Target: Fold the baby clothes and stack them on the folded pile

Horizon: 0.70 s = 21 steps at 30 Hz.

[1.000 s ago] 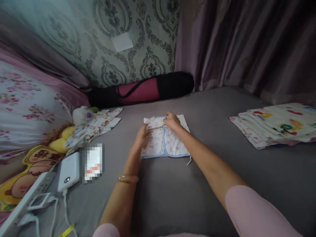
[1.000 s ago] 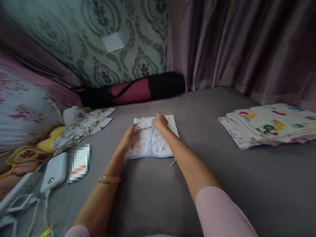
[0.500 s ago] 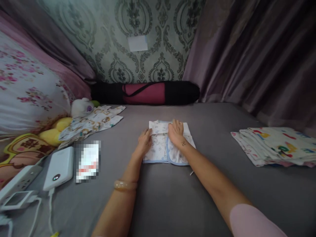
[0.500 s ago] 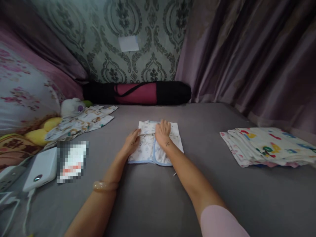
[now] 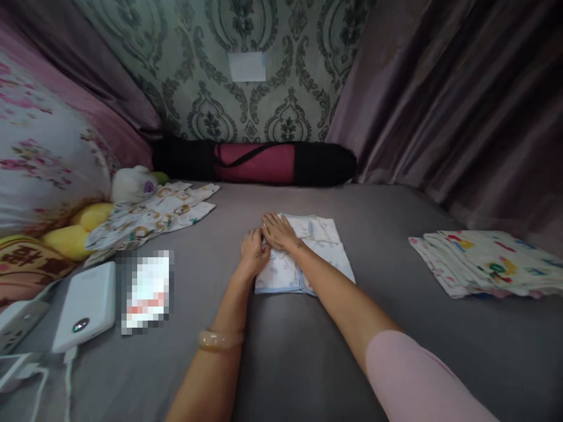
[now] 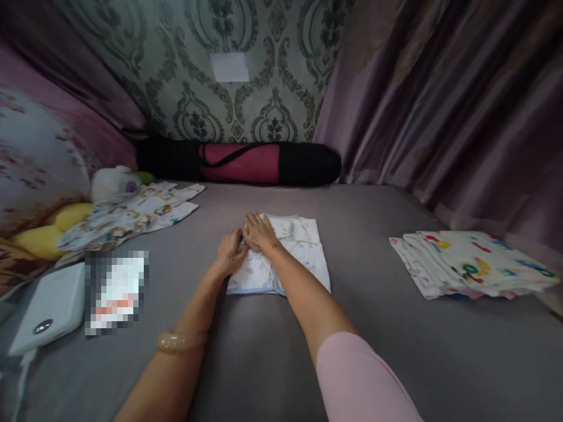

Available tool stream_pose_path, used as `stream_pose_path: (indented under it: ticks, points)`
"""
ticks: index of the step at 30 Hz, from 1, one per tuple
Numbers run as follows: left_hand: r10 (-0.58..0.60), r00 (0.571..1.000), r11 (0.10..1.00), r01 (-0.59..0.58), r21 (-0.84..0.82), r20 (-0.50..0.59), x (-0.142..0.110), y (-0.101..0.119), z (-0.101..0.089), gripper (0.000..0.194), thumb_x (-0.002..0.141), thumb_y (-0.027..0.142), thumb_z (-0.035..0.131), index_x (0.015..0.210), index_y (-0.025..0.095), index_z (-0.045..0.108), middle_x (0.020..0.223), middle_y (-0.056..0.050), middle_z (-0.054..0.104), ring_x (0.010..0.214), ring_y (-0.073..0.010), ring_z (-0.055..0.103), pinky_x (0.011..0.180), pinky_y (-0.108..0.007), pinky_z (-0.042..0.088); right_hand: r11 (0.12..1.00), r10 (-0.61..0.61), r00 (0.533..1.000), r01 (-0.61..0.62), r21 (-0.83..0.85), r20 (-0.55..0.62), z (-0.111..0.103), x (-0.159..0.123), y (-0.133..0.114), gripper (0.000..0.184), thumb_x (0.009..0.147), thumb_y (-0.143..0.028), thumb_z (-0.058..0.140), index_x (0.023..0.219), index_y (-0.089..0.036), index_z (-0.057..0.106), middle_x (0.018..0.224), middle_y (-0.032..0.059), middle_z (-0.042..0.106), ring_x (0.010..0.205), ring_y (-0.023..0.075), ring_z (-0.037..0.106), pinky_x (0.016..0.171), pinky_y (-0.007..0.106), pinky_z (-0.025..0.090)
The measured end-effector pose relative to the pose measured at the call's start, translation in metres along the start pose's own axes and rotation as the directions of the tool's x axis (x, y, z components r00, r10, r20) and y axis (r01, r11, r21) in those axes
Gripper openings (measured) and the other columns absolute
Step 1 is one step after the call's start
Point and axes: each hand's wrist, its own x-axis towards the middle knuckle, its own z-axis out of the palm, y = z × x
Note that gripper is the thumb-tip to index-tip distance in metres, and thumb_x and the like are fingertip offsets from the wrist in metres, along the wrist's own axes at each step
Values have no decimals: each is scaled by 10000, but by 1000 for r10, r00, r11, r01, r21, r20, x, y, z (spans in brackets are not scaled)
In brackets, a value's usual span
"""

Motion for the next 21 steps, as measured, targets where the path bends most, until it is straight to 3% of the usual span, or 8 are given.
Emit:
stream_pose_path:
  ticks: [5,8,10,12,15,18,21]
  points:
    - [-4,1000,1000,4,-24,31,2,-1,-6,574,789,267,544,1327,116,415,1301,-198,525,1241,-328,469,1042,-507,376,987,32,997,-42,156,70,-14,3,7,589,987,-391,150,1482,-103,288,1553,93,258,1437,210,182,1165,415,125]
    - [48,998,999,-47,-26,32,3,5,-9,531,859,304,476,1358,136,406,1399,-190,461,1321,-309,404,1076,-501,343,991,71,995,-62,122,-66,-25,-10,16,571,979,-343,210,1471,-67,301,1546,119,268,1438,210,177,1167,377,117]
    - [82,991,997,-83,9,110,2,10,-8,518,897,315,421,1386,145,394,1472,-175,390,1387,-307,313,1096,-519,303,994,102,979,-96,43,-176,-26,-25,22,565,972,-329,254,1452,-42,329,1538,144,280,1442,225,152,1169,383,72]
    - [77,969,992,-97,77,233,0,16,-7,525,923,343,382,1408,142,382,1509,-164,338,1419,-304,247,1117,-532,250,985,167,965,-170,3,-201,-23,-38,27,570,974,-343,260,1438,-23,344,1523,172,300,1436,241,168,1164,401,72]
    - [42,937,980,-105,166,345,-3,22,-7,545,946,404,342,1418,133,382,1520,-164,311,1417,-298,254,1135,-531,199,965,257,956,-262,-17,-144,-15,-48,30,576,970,-357,281,1433,-22,345,1510,189,320,1417,253,225,1154,420,100]
    - [29,931,976,-106,193,363,-5,24,-8,559,953,431,329,1415,122,393,1519,-171,305,1409,-312,268,1130,-530,208,967,256,964,-256,-2,-77,-18,-47,34,590,971,-375,272,1445,-27,325,1520,183,302,1419,256,224,1154,419,101]
    - [49,937,975,-120,187,347,-5,24,-9,548,959,433,320,1408,131,404,1513,-169,321,1404,-309,285,1123,-530,222,975,212,977,-212,69,2,-35,-46,46,613,985,-412,178,1457,-44,314,1527,160,299,1421,243,225,1150,404,145]
